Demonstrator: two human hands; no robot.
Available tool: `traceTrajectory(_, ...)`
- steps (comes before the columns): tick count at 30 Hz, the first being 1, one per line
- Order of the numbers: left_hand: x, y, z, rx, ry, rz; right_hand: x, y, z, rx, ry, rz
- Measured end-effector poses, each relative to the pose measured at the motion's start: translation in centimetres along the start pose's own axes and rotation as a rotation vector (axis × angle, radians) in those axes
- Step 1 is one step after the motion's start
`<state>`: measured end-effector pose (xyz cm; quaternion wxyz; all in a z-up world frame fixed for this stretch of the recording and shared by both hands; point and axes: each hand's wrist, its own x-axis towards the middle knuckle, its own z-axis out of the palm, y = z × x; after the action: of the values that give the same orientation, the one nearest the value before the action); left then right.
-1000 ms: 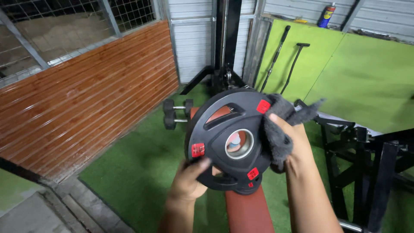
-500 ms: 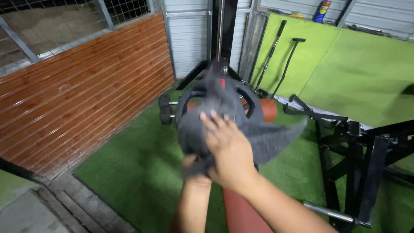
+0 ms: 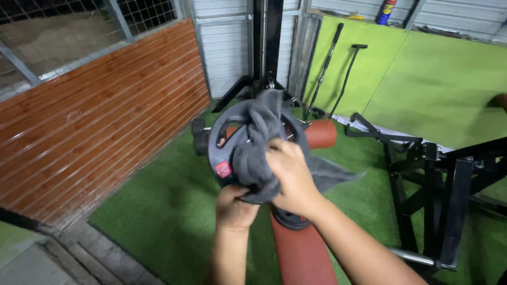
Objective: Cleaning and wiping down gym weight plates with a cloth and cleaning solution.
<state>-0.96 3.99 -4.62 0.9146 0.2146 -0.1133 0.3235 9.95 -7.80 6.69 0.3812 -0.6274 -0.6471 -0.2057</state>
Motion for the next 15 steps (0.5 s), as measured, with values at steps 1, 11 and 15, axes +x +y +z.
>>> traceTrajectory(1,0.1,0.4,0.8,0.001,-0.003,-0.006,-0.2,0.3,-0.2,-0.004,0.004,0.003)
traceTrajectory(11,-0.5,4.0,4.6,-0.123,-0.114,-0.015,-2.2,7.1,-3.3,-0.037,-0.075,-0.160)
traceTrajectory(15,-0.7,4.1,4.0,-0.159,-0.173,-0.061,3.2,3.9,-4.6,0.170,0.020,0.085)
